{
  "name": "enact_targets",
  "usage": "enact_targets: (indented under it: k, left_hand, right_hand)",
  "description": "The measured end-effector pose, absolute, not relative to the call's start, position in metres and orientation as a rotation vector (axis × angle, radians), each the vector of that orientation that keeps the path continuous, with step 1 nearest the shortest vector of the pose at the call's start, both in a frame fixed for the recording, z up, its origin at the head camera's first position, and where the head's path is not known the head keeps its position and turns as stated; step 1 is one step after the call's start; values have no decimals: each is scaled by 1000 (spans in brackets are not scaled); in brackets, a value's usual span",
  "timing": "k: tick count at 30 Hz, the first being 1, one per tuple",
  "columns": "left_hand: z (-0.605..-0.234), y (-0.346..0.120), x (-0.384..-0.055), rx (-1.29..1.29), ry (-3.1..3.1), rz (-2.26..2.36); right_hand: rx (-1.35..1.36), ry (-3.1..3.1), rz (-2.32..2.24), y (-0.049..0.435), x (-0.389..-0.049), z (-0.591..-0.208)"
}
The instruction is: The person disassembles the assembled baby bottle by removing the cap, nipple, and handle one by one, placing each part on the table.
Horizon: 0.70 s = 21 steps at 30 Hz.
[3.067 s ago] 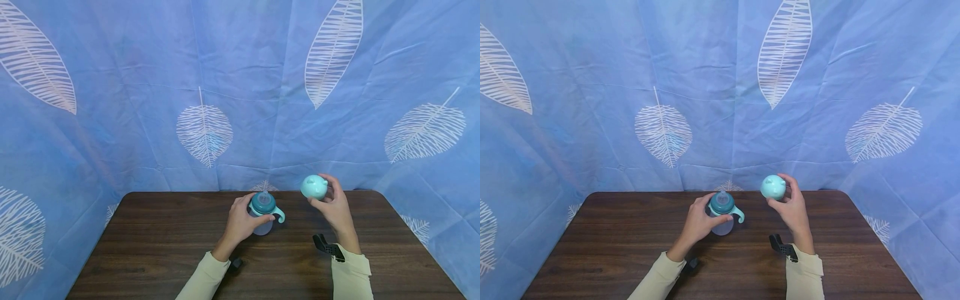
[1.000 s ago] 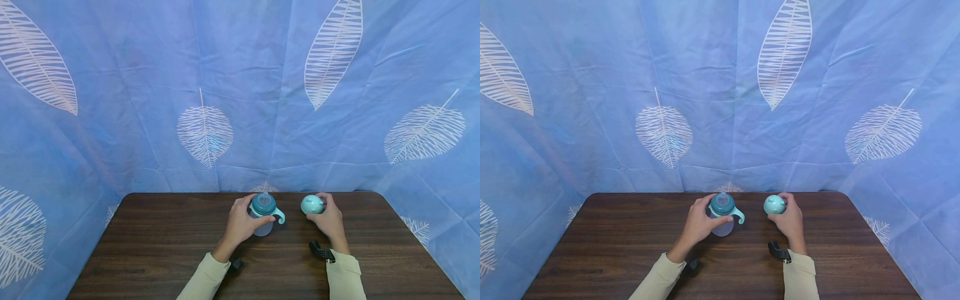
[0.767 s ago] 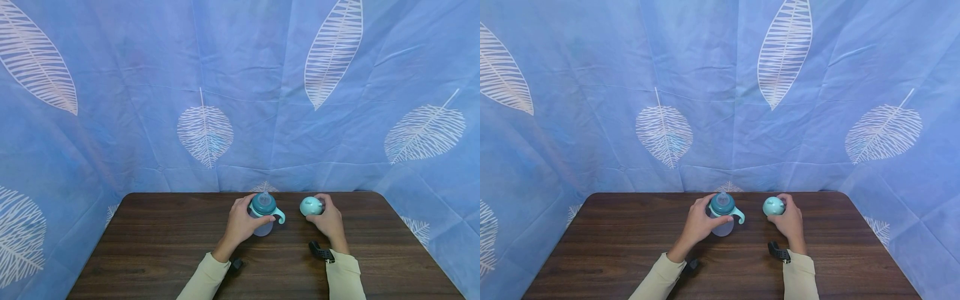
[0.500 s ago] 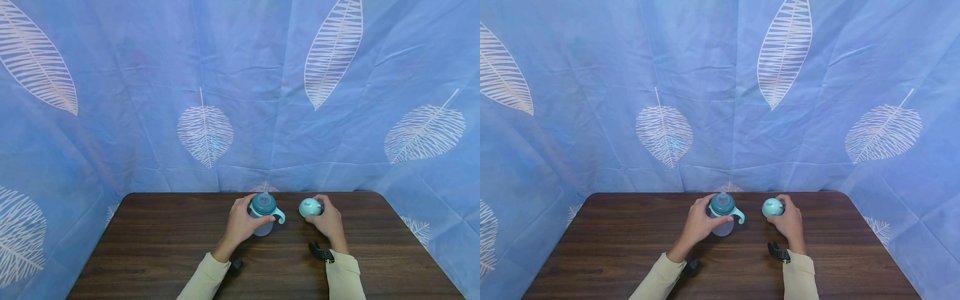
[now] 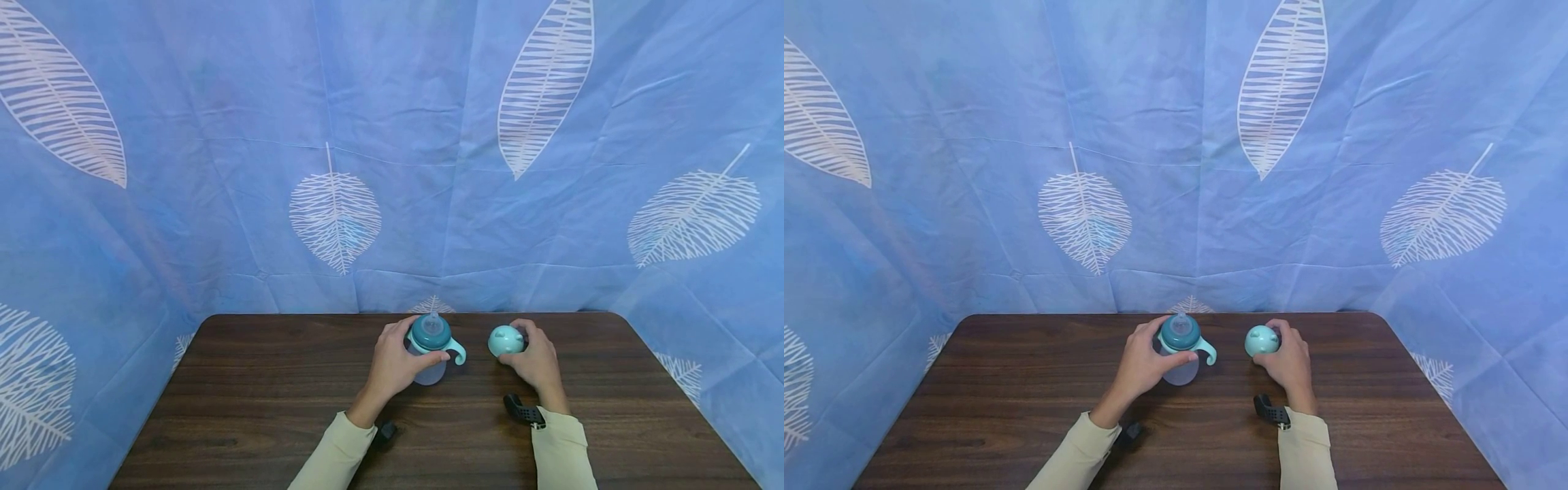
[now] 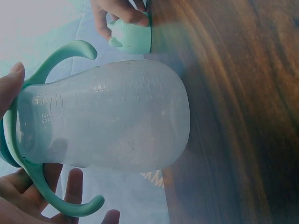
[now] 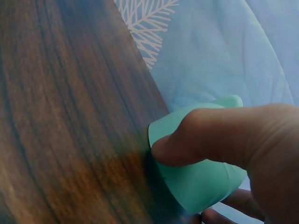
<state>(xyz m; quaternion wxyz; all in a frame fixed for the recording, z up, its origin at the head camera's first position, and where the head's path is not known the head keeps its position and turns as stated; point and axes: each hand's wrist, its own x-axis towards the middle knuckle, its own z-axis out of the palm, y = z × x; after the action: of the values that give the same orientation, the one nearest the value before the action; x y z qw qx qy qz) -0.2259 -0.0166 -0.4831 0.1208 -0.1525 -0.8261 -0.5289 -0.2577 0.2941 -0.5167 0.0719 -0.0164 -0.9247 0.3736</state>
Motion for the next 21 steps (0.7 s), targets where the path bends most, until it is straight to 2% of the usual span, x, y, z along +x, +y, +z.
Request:
enact_targets:
  k: [21]
  left_hand:
    - [-482, -17, -226, -440, -2425, -1533]
  right_hand:
    - [-83, -2842, 1116, 294, -257, -511]
